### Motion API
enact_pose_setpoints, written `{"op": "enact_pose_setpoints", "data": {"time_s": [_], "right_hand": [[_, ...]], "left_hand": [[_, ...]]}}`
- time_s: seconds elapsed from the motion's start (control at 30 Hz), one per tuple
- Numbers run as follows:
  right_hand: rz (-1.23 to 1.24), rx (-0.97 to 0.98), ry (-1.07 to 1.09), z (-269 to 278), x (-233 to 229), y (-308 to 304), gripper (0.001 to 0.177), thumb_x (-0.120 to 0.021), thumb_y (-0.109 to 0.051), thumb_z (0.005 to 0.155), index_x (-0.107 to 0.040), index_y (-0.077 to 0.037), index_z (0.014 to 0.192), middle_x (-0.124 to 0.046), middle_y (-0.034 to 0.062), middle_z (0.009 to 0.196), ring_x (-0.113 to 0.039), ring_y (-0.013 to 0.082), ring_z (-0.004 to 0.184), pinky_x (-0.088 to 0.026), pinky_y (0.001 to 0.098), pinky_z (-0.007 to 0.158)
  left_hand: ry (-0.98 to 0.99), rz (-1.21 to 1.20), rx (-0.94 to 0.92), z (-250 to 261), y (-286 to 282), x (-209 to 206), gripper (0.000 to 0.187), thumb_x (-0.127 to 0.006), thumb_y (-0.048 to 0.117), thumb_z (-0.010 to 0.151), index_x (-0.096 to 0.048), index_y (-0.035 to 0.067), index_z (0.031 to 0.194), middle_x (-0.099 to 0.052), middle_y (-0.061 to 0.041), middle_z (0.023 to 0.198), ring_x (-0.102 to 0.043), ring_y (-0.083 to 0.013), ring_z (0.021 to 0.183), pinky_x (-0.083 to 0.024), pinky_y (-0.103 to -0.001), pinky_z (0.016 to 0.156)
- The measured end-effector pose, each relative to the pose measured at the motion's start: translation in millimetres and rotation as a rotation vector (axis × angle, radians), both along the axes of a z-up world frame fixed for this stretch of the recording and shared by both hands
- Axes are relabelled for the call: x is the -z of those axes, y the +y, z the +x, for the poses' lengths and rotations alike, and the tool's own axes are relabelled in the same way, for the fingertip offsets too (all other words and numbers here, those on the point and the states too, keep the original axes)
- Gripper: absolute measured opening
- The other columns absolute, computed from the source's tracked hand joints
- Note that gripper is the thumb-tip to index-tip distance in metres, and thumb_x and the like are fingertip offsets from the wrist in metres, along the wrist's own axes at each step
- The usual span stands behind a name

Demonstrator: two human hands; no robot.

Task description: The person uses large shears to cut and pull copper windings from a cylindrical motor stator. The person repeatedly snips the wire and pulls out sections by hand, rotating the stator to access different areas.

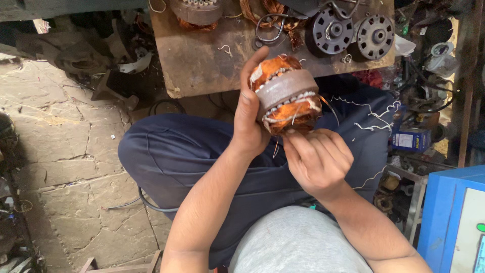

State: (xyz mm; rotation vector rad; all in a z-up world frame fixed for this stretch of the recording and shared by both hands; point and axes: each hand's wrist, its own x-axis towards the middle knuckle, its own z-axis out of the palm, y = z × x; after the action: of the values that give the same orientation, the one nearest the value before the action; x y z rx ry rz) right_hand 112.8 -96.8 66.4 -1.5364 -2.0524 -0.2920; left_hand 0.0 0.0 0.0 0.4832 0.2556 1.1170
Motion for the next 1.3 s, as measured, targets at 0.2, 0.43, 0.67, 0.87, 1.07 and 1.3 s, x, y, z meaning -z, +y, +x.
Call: {"op": "enact_pose_setpoints", "data": {"time_s": [0.2,0.43,0.67,0.87,1.07,1.3], "right_hand": [[0.089,0.175,0.060,31,6,6,0.031,-0.086,0.006,0.091,-0.068,0.002,0.116,-0.070,0.0144,0.086,-0.066,0.0284,0.072,-0.053,0.0362,0.067],[-0.163,0.236,0.012,100,21,98,0.051,-0.080,0.000,0.090,-0.058,-0.004,0.137,-0.057,0.0199,0.139,-0.057,0.0398,0.132,-0.050,0.0467,0.110],[-0.348,0.170,-0.281,138,65,189,0.057,-0.077,-0.010,0.083,-0.059,-0.002,0.137,-0.059,0.0212,0.137,-0.054,0.0445,0.125,-0.043,0.0554,0.097],[-0.397,0.046,-0.501,145,74,209,0.051,-0.080,-0.018,0.089,-0.063,-0.006,0.135,-0.065,0.0181,0.108,-0.060,0.0399,0.114,-0.044,0.0552,0.097],[-0.088,-0.037,-0.420,150,49,197,0.039,-0.070,-0.006,0.081,-0.062,-0.003,0.119,-0.062,0.0165,0.115,-0.059,0.0374,0.108,-0.046,0.0498,0.091],[0.166,0.148,0.195,167,16,106,0.027,-0.060,0.001,0.102,-0.064,0.006,0.128,-0.061,0.0228,0.124,-0.064,0.0335,0.117,-0.055,0.0442,0.100]], "left_hand": [[-0.092,-0.021,-0.065,-11,9,-7,0.078,-0.051,0.059,0.110,-0.026,0.007,0.163,-0.048,-0.017,0.150,-0.051,-0.0291,0.140,-0.044,-0.046,0.121],[-0.093,-0.085,-0.091,-31,18,2,0.079,-0.054,0.060,0.106,-0.029,0.011,0.163,-0.049,-0.012,0.152,-0.050,-0.0270,0.142,-0.042,-0.046,0.124],[-0.179,-0.160,-0.182,-37,25,57,0.093,-0.064,0.074,0.096,-0.041,0.005,0.153,-0.054,-0.004,0.146,-0.052,-0.0224,0.137,-0.043,-0.045,0.118],[-0.194,-0.134,-0.196,-40,34,38,0.103,-0.066,0.076,0.088,-0.036,0.013,0.163,-0.053,-0.002,0.149,-0.052,-0.0212,0.138,-0.045,-0.044,0.118],[-0.130,-0.061,-0.274,-34,36,21,0.100,-0.064,0.075,0.091,-0.033,0.012,0.162,-0.054,-0.006,0.145,-0.054,-0.0206,0.132,-0.046,-0.042,0.115],[-0.207,-0.178,-0.229,-28,35,43,0.094,-0.056,0.076,0.096,-0.046,0.000,0.151,-0.061,-0.012,0.141,-0.061,-0.0279,0.131,-0.048,-0.048,0.118]]}}
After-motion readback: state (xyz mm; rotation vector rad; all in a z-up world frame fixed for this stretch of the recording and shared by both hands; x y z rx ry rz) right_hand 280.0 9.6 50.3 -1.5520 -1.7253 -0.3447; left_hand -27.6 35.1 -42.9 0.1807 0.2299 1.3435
